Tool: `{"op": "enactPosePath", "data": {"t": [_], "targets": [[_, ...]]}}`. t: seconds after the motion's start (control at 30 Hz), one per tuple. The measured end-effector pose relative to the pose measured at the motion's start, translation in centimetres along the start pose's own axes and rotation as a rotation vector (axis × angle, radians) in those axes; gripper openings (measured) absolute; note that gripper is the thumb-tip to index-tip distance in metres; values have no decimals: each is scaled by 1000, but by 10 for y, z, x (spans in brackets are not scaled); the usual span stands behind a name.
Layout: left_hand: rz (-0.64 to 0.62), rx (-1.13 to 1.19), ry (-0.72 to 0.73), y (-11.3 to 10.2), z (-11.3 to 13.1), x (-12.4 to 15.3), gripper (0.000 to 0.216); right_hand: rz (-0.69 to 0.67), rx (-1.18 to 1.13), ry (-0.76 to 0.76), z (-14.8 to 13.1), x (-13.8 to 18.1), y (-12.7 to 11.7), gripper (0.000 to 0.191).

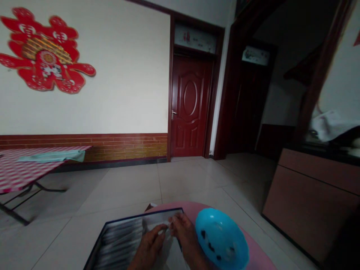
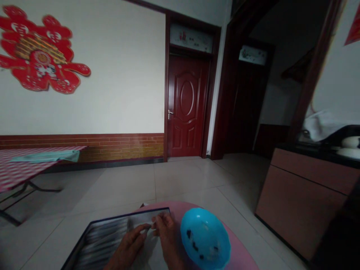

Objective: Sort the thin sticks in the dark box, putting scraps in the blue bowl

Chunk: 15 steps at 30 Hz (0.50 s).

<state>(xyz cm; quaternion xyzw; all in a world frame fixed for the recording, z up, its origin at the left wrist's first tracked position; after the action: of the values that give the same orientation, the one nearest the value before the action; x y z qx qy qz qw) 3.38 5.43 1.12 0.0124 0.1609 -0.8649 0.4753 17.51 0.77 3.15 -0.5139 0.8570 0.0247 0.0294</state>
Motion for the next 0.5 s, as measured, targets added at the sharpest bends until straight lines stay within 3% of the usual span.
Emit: {"op": "enactPosePath", "data": {"t": [0.17,0.37,0.5], "targets": [[12,29,-18,-2,-7,0,80,-29,225,-41,-5,4,9,17],[55,-7,15,-7,-7,-2,79,-34,335,-195,-6,8,18,21],[94,-42,58,-13,-3,-2,78,-142,369,-252,-14,15,23,27]]}}
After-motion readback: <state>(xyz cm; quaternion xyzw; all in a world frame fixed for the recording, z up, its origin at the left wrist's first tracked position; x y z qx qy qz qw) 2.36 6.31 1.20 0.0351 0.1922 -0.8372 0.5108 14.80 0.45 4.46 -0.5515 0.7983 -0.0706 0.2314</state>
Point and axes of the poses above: each hand's wrist, its own x-axis away from the middle knuckle, its own y-axis out of the palm, z = x × y, the point moved 7 cm from there along -x, towards the middle knuckle, and after that the axes turned 7 degrees about x, right-handed, at the moved point
